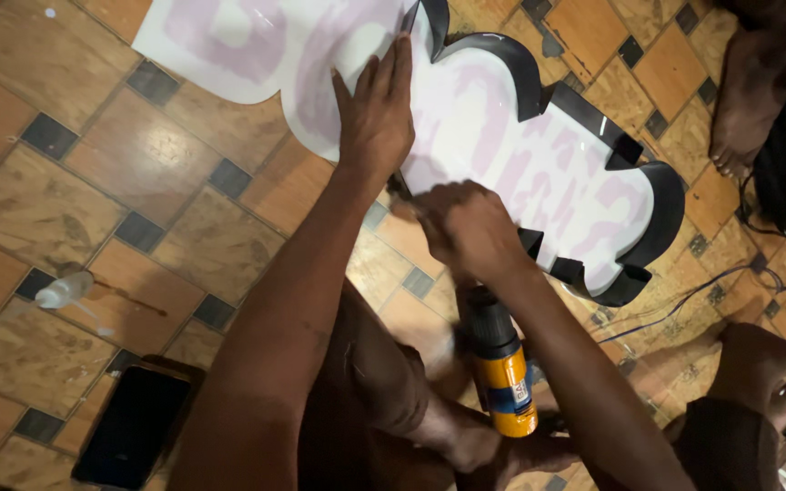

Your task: The person sits on the floor and assembles large white letters spelling 'BOOMER' by applying a black border strip to the edges. They use a heat gun to warm the strip and press it into place with their fingers.

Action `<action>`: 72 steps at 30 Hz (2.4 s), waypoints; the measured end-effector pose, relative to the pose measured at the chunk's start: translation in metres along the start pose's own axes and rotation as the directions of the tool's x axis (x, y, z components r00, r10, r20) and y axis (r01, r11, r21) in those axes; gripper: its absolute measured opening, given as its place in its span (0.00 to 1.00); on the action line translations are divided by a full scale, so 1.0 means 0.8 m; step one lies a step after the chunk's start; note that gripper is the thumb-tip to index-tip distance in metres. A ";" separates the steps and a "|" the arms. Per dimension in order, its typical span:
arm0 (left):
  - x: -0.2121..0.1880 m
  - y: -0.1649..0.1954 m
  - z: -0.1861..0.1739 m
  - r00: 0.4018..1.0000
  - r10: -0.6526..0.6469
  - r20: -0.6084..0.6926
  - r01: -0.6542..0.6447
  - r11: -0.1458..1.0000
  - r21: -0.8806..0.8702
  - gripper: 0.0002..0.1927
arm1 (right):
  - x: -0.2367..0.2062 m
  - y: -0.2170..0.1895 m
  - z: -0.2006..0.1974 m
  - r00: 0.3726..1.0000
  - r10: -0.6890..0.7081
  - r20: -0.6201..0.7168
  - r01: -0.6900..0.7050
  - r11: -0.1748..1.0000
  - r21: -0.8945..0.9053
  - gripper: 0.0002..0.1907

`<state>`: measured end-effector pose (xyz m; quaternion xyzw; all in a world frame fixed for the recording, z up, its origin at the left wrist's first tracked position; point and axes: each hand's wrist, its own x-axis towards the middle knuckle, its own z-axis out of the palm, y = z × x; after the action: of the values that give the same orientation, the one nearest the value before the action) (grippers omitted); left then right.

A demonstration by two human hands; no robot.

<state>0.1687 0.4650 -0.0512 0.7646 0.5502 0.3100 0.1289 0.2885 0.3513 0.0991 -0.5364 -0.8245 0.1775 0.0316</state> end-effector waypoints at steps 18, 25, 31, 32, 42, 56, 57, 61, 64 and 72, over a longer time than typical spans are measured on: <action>-0.005 0.000 0.002 1.000 -0.014 -0.018 0.014 1.000 -0.008 0.39 | -0.068 0.065 -0.021 0.993 -0.010 -0.121 0.023 0.994 0.104 0.09; -0.002 -0.002 0.001 0.999 -0.030 0.022 0.030 0.999 -0.016 0.38 | -0.024 0.016 0.003 0.987 -0.053 -0.152 0.088 0.968 0.234 0.09; -0.001 -0.002 0.002 0.999 -0.041 0.026 0.042 0.999 -0.024 0.38 | 0.017 -0.008 0.008 0.975 -0.032 -0.220 0.054 0.994 0.094 0.08; -0.001 -0.002 0.002 0.999 -0.042 0.021 0.043 0.999 -0.019 0.38 | 0.013 -0.008 0.005 0.986 -0.007 -0.166 0.024 0.994 0.104 0.10; -0.001 0.000 -0.003 0.999 -0.032 0.026 0.033 0.999 -0.040 0.39 | -0.049 0.042 -0.025 0.991 0.105 -0.081 -0.090 0.980 0.178 0.08; -0.002 -0.001 -0.001 0.999 -0.032 0.011 0.032 0.999 0.002 0.40 | -0.020 0.004 -0.031 0.994 0.089 -0.069 -0.064 0.951 0.302 0.12; -0.002 -0.002 -0.001 0.999 -0.028 0.018 0.028 1.000 -0.007 0.40 | -0.015 -0.001 -0.031 0.992 0.093 -0.083 -0.067 0.957 0.281 0.11; -0.002 -0.003 -0.002 1.000 -0.025 0.013 0.025 0.999 -0.021 0.39 | -0.011 -0.009 -0.037 0.993 0.072 -0.096 -0.050 0.974 0.219 0.13; -0.002 -0.001 0.000 0.999 -0.032 0.011 0.032 0.999 -0.036 0.40 | -0.021 -0.009 -0.045 0.990 0.121 -0.070 -0.105 0.974 0.202 0.07; -0.001 0.001 -0.006 0.999 -0.036 0.010 0.037 0.996 -0.077 0.40 | -0.027 -0.006 -0.043 0.990 0.091 -0.105 -0.068 0.977 0.201 0.09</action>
<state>0.1662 0.4630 -0.0474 0.7501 0.5512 0.3254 0.1662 0.3016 0.3388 0.1356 -0.5724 -0.7776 0.2286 0.1242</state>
